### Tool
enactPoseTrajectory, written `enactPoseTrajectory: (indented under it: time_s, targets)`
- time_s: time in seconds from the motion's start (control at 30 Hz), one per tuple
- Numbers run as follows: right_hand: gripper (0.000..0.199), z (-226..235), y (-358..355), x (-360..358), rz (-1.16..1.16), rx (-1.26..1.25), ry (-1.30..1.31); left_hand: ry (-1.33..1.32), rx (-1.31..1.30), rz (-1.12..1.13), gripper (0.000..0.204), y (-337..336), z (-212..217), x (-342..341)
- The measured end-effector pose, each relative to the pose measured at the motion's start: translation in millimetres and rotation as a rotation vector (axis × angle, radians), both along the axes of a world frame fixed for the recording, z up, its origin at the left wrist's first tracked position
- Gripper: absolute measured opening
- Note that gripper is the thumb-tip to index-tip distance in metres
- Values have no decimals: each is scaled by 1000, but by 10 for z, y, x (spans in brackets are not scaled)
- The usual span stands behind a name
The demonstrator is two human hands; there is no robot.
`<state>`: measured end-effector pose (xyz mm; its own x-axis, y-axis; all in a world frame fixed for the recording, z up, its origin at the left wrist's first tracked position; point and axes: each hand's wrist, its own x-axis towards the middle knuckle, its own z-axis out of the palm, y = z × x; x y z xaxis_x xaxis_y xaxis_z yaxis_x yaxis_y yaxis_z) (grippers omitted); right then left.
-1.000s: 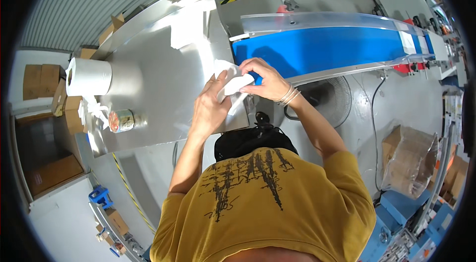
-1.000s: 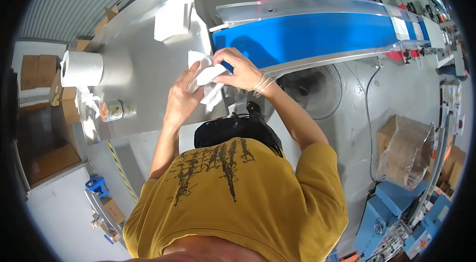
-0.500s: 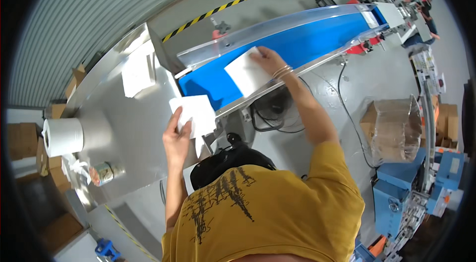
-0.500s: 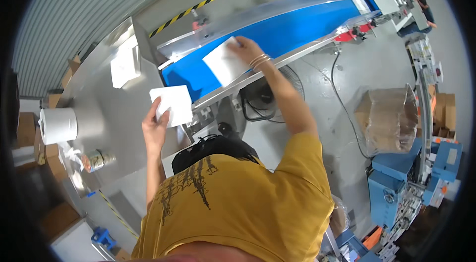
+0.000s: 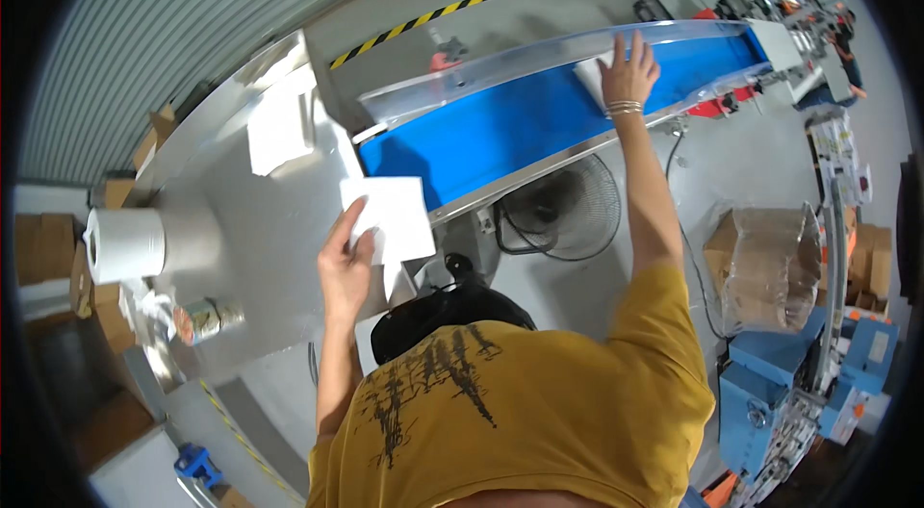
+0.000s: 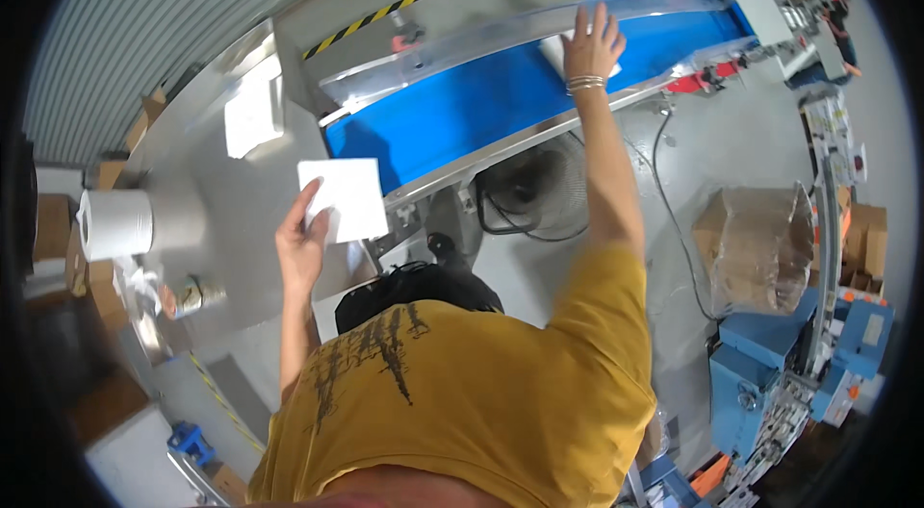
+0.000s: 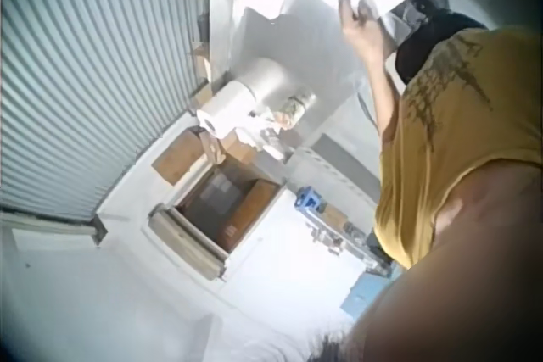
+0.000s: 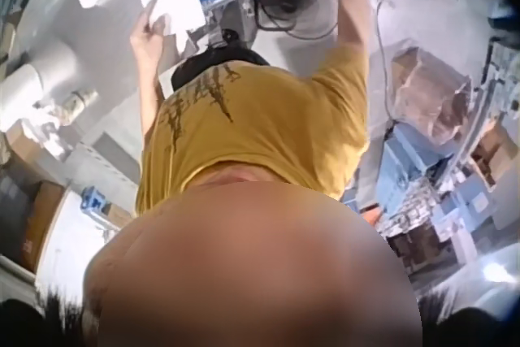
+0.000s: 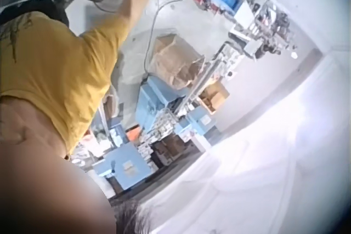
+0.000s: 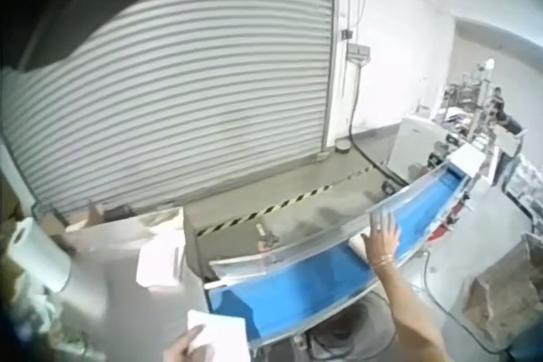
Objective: Placing folded paper napkins onto a conveyor belt.
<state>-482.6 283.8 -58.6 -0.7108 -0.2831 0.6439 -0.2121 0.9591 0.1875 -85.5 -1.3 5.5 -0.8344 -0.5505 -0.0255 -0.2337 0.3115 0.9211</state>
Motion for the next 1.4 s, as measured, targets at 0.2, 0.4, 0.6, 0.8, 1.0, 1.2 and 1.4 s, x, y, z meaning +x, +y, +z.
enactPoseTrajectory:
  time_s: [0.2,0.4,0.6,0.8,1.0,1.2,1.4]
  targets:
    - [47,147,-740,1254,897,-1083,-1561,128,461,-307,42,50,-59,-452]
    - [55,203,-959,1621,1030,-951,-2026,-96,618,-443,43,-15,-68,-880]
    - [42,215,-758,1461,832,-1119,-1920,89,604,-210,68,67,-64,-992]
    - [30,-870,265,-56,602,-877,-1224,-50,340,-164,61,75,-550,-739]
    - [53,-29,-52,354,-166,107,-450,-166,171,-89,49,-58,-594,-150]
    - [56,-26,-458,1114,467,-263,-284,-184,312,-13,22,-366,-820,156]
    - [52,-72,-818,2533,456,-601,-364,-88,255,-218,20,-513,-1011,190]
